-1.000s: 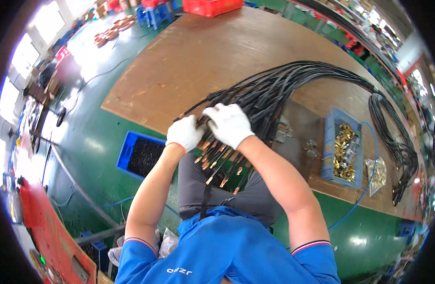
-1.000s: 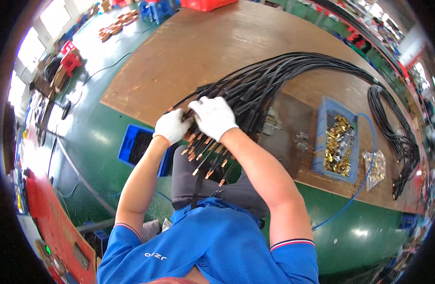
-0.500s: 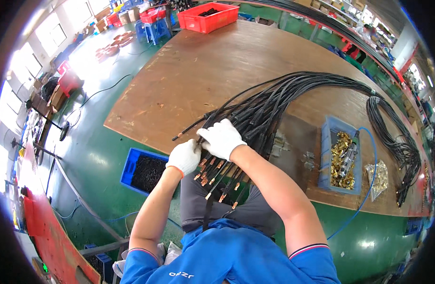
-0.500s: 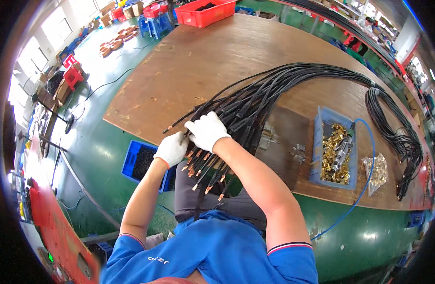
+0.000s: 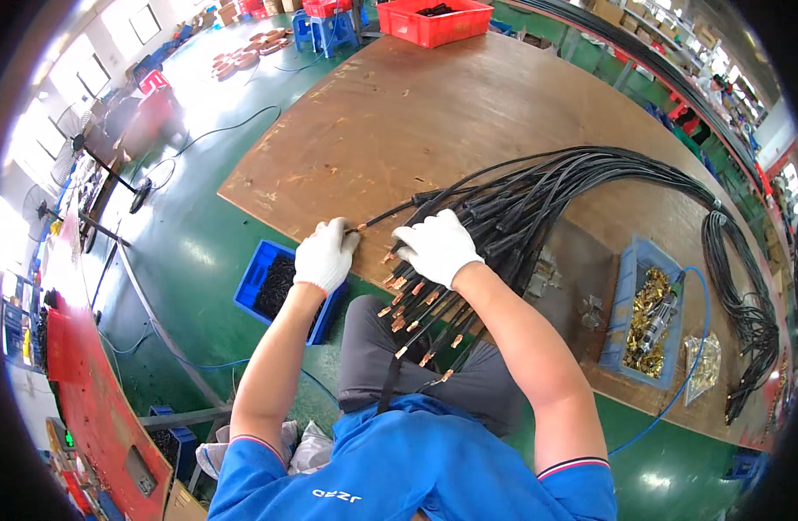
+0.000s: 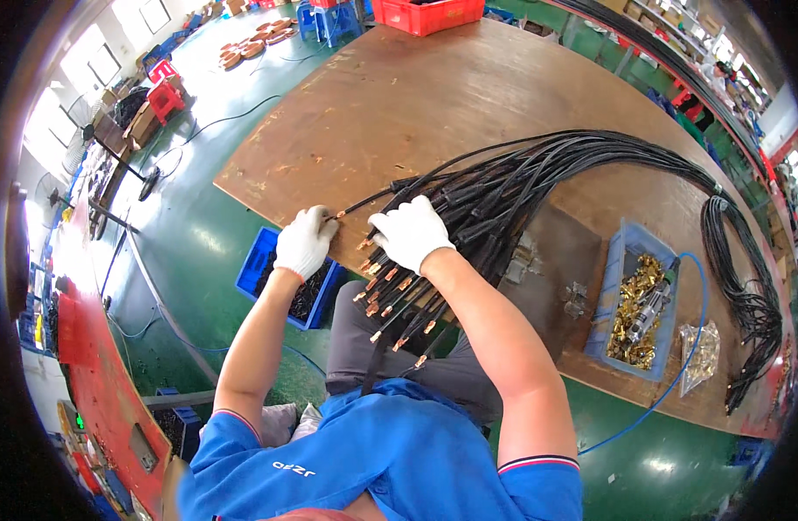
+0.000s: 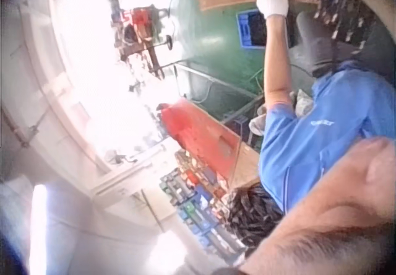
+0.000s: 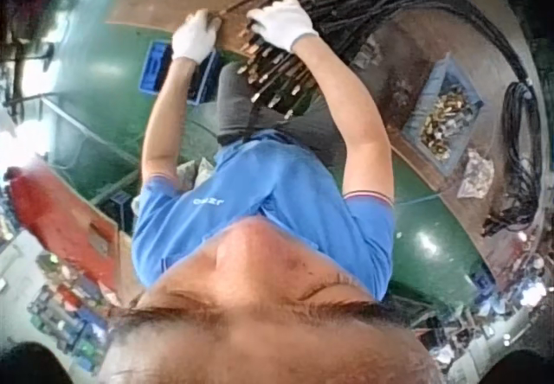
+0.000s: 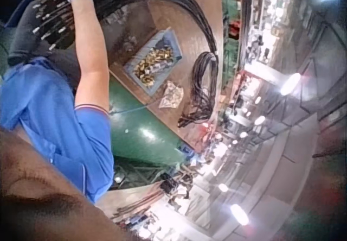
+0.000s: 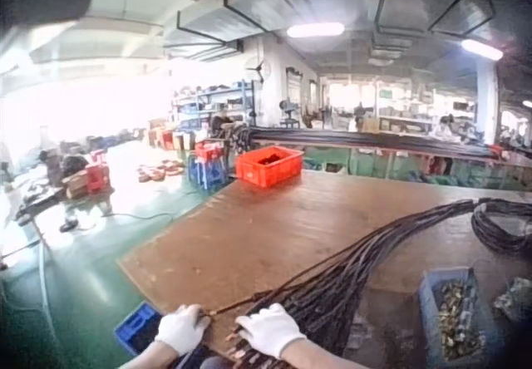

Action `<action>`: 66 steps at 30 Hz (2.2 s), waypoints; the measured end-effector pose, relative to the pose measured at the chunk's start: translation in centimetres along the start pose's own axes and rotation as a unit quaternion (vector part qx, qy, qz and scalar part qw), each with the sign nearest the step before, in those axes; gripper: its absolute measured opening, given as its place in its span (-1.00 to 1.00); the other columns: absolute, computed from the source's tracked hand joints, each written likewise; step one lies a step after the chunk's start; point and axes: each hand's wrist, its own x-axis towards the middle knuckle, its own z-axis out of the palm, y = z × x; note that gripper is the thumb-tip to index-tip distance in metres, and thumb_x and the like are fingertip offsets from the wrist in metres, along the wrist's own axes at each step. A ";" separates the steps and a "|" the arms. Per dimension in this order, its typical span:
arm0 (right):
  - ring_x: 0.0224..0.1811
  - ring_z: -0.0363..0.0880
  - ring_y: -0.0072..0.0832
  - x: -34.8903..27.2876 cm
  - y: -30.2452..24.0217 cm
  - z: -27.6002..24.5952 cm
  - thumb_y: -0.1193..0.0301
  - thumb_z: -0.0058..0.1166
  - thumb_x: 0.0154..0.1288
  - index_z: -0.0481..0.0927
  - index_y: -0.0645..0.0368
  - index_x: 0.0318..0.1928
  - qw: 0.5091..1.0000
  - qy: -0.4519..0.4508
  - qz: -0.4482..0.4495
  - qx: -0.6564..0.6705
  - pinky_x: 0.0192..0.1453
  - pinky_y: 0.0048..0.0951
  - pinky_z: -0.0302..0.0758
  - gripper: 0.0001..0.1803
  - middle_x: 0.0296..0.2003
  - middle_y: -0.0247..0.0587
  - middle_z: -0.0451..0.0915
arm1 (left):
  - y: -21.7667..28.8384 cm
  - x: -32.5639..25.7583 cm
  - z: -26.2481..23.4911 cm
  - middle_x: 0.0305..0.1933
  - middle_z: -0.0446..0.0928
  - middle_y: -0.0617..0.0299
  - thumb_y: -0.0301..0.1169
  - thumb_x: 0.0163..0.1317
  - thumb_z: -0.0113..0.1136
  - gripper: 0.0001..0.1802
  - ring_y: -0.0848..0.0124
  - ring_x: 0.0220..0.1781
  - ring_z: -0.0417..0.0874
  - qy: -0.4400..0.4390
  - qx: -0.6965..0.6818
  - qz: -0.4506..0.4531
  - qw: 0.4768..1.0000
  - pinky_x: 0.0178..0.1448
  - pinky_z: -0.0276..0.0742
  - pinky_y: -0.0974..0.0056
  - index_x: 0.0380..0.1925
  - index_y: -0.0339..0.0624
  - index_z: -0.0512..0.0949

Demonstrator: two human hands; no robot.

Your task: The person crimps gold-colored metal connectors onto the stripped ends of black electrical wires. They use a handheld pneumatic crimping tool to secure each connector, then slide a black plastic sleeve over the joint. The finished wires are placed into a blue bin on the floor.

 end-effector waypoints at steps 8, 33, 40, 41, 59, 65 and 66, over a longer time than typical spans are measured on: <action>-0.03 0.81 -0.24 0.8 -0.2 -0.4 0.03 0.03 0.61 0.59 -0.26 0.44 0.998 -0.065 0.023 -0.006 0.16 -0.09 0.45 -0.51 -0.10 -0.21 0.85 | 2.3 0.2 -1.0 -0.23 0.74 -0.17 -0.08 0.58 0.09 -0.63 -0.18 -0.09 0.78 -0.168 0.066 0.050 0.982 0.01 0.65 -0.19 -0.17 -0.17 0.63; 0.13 0.67 0.00 -19.3 -6.6 0.2 0.32 0.39 0.32 0.67 0.05 0.22 0.867 0.394 0.271 0.139 0.28 0.00 0.59 -0.53 0.07 -0.10 0.69 | -4.8 -3.0 -0.2 0.15 0.73 -0.11 -0.14 0.50 0.32 -0.58 -0.05 0.21 0.74 0.122 -0.123 -0.036 0.984 0.35 0.61 0.04 0.11 -0.24 0.71; -0.10 0.79 -0.04 -25.6 -10.3 1.3 0.29 0.32 0.41 0.75 0.16 0.04 0.824 0.335 0.345 0.300 0.07 -0.10 0.70 -0.70 -0.12 0.04 0.78 | 17.7 5.9 0.7 0.35 0.62 -0.17 0.08 0.34 0.42 -0.29 -0.09 0.38 0.64 -0.002 -0.176 0.140 0.974 0.48 0.54 -0.01 0.27 -0.26 0.63; -0.11 0.80 -0.07 -26.1 -11.2 1.9 0.25 0.30 0.44 0.76 0.15 0.02 0.825 0.301 0.358 0.317 0.06 -0.11 0.70 -0.71 -0.15 0.02 0.79 | 20.0 7.1 0.9 0.39 0.59 -0.20 0.16 0.30 0.42 -0.20 -0.12 0.43 0.60 -0.015 -0.154 0.178 0.972 0.51 0.51 -0.03 0.31 -0.24 0.61; -0.42 0.66 -0.51 -17.0 -9.7 6.4 -0.34 0.14 0.51 0.80 0.11 -0.20 0.473 -0.004 0.417 0.776 -0.38 -0.43 0.51 -0.29 -0.41 -0.29 0.75 | 40.5 27.3 18.8 0.42 0.59 -0.18 0.15 0.25 0.34 -0.14 -0.02 0.43 0.66 -0.210 0.007 0.200 0.957 0.45 0.62 0.00 0.41 -0.19 0.50; -0.40 0.49 -0.55 -16.7 -10.1 9.7 -0.37 0.14 0.49 0.73 0.07 -0.22 0.480 -0.012 0.472 0.739 -0.28 -0.43 0.39 -0.30 -0.46 -0.39 0.62 | 39.5 29.4 18.0 0.16 0.79 -0.09 0.02 0.32 0.31 -0.44 0.01 0.24 0.81 -0.237 -0.035 0.191 0.952 0.32 0.70 0.04 0.09 -0.17 0.79; -0.39 0.44 -0.58 -16.5 -10.0 9.3 -0.34 0.15 0.50 0.73 0.03 -0.20 0.467 -0.010 0.483 0.740 -0.29 -0.45 0.35 -0.35 -0.43 -0.42 0.63 | 39.0 29.9 18.3 0.18 0.79 -0.06 0.01 0.32 0.30 -0.45 0.01 0.24 0.81 -0.216 -0.034 0.194 0.956 0.31 0.71 0.04 0.10 -0.16 0.80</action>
